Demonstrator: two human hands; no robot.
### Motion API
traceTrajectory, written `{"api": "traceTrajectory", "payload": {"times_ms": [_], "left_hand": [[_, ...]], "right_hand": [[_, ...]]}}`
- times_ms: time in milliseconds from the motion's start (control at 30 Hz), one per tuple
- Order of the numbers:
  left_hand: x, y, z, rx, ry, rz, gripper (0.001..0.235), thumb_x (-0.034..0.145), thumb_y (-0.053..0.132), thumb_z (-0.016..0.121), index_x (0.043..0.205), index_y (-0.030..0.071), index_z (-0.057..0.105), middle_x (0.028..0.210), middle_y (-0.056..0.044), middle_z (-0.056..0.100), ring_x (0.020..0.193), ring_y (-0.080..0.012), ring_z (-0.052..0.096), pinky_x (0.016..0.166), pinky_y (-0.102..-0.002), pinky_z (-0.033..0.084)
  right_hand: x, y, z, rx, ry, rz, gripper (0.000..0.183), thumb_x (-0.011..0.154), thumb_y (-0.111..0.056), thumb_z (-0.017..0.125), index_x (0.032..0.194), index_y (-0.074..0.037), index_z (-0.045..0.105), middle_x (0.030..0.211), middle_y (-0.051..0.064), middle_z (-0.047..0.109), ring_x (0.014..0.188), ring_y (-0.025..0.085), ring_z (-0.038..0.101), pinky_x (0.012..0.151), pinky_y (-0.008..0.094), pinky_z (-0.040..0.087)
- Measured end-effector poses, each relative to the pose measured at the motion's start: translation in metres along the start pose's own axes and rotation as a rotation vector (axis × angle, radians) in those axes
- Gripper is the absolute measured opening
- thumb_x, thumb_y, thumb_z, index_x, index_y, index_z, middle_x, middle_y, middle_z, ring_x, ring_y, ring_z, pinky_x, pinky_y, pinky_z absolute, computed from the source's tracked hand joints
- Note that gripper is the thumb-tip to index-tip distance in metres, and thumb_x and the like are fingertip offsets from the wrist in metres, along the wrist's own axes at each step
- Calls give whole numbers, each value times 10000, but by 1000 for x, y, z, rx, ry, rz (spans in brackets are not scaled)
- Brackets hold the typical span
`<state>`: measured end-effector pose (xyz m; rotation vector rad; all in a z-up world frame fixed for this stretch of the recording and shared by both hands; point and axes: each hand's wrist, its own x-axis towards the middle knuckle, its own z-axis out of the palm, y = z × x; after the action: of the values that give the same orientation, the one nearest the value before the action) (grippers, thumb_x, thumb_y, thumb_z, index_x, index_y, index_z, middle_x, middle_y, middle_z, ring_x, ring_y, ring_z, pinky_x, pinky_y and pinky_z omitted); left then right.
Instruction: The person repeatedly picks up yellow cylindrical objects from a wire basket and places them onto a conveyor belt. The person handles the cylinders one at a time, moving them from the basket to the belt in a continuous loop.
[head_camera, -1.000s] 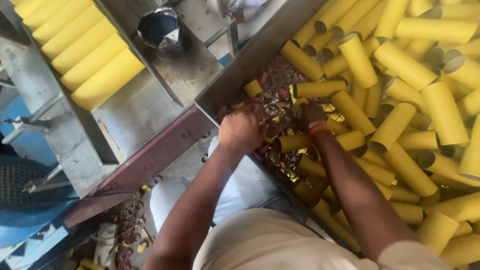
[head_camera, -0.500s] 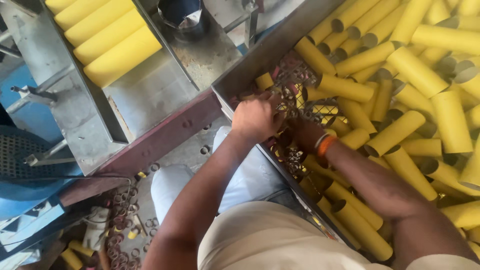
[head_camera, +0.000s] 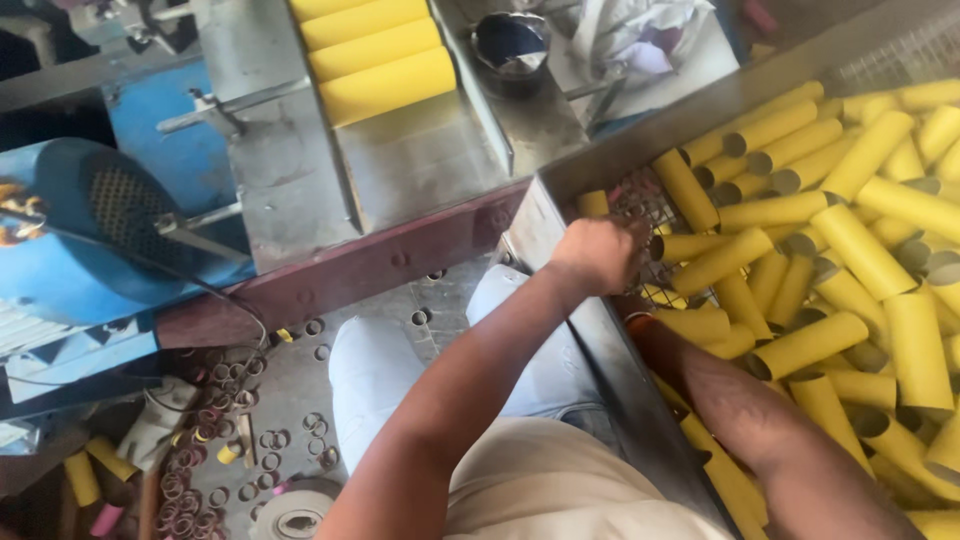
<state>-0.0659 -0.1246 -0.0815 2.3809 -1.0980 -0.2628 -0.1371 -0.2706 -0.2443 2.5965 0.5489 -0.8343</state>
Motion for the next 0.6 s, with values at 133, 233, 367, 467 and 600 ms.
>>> {"api": "traceTrajectory", "payload": {"times_ms": [133, 233, 367, 467, 600], "left_hand": [[2, -5, 5, 32, -29, 39, 328, 932, 358, 573, 1141, 118, 652, 996, -134, 758, 954, -321, 732, 807, -467, 575], [2, -5, 5, 50, -89, 34, 312, 977, 370, 575, 1133, 118, 674, 1052, -134, 757, 1008, -316, 728, 863, -455, 574], [-11, -5, -21, -354, 166, 68, 517, 834, 362, 683, 1283, 115, 615, 1115, -142, 737, 1038, -340, 707, 884, -459, 559], [-30, -7, -56, -398, 543, 183, 685, 812, 447, 777, 1369, 116, 554, 1303, -228, 659, 1159, -416, 649, 951, -454, 538], [-41, -9, -102, -483, 577, 363, 881, 859, 533, 762, 1537, 123, 375, 1381, -211, 630, 1267, -387, 641, 1097, -466, 502]], "right_hand": [[-15, 7, -22, 26, -15, 28, 522, 791, -248, 774, 1292, -160, 658, 1281, 136, 673, 1150, 327, 662, 957, 470, 531], [-31, 16, -34, 87, -4, 67, 557, 763, -245, 810, 1292, -153, 663, 1280, 129, 682, 1147, 313, 665, 965, 449, 534], [-76, 68, -87, 365, 149, 209, 605, 726, -241, 858, 1292, -144, 668, 1278, 120, 693, 1143, 294, 670, 976, 422, 538], [-152, 110, -146, 855, 671, 146, 594, 695, -196, 881, 1225, -3, 695, 1171, 150, 723, 1085, 254, 684, 949, 358, 535], [-221, 111, -217, 1095, 996, -203, 612, 819, -226, 816, 1341, 26, 620, 1217, 118, 674, 1124, 192, 667, 1021, 323, 529]]}}
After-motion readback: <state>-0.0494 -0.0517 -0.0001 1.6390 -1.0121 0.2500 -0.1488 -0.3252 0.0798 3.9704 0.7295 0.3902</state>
